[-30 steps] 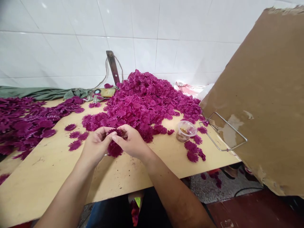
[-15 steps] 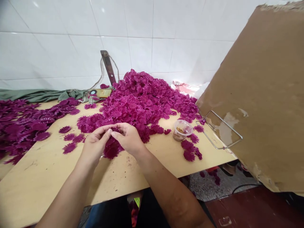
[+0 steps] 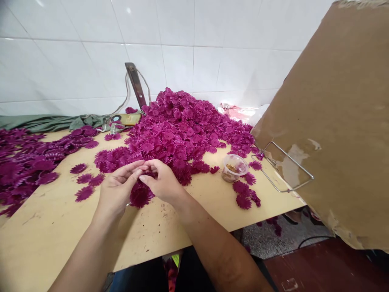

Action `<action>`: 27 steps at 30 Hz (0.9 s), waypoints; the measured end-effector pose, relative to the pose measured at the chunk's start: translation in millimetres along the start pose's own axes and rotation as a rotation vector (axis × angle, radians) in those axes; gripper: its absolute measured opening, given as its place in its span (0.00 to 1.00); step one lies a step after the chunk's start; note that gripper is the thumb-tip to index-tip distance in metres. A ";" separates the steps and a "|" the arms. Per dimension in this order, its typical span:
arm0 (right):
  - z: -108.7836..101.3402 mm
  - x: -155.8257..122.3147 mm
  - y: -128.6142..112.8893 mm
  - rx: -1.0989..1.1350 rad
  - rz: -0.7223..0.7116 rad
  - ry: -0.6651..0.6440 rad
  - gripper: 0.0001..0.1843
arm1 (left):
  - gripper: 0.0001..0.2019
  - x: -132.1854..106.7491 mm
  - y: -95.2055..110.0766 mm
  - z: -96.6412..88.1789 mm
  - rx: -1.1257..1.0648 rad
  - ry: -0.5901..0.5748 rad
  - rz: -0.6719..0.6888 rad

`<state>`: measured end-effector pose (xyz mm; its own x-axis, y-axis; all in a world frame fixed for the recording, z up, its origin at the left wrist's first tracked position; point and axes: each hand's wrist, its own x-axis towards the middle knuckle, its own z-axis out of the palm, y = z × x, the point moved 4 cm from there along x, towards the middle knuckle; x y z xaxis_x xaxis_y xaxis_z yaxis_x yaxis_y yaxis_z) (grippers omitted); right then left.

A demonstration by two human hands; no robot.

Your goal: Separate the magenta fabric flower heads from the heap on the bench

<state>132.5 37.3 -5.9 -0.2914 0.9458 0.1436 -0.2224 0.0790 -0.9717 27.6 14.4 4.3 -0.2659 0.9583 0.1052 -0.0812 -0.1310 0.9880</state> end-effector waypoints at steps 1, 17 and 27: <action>-0.1 0.1 0.2 0.011 -0.004 0.008 0.10 | 0.14 -0.5 0.0 1.1 0.019 -0.013 0.019; -9.1 3.9 3.1 -0.047 0.136 0.151 0.05 | 0.14 -6.4 -7.8 2.6 0.394 -0.109 0.247; -6.7 3.1 10.4 0.208 0.210 -0.004 0.08 | 0.10 -6.5 -4.9 -2.3 0.161 0.089 0.132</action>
<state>135.5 43.2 -16.9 -0.3545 0.9334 -0.0550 -0.3431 -0.1846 -0.9210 27.5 8.2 -1.5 -0.3481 0.9084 0.2318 0.1129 -0.2048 0.9723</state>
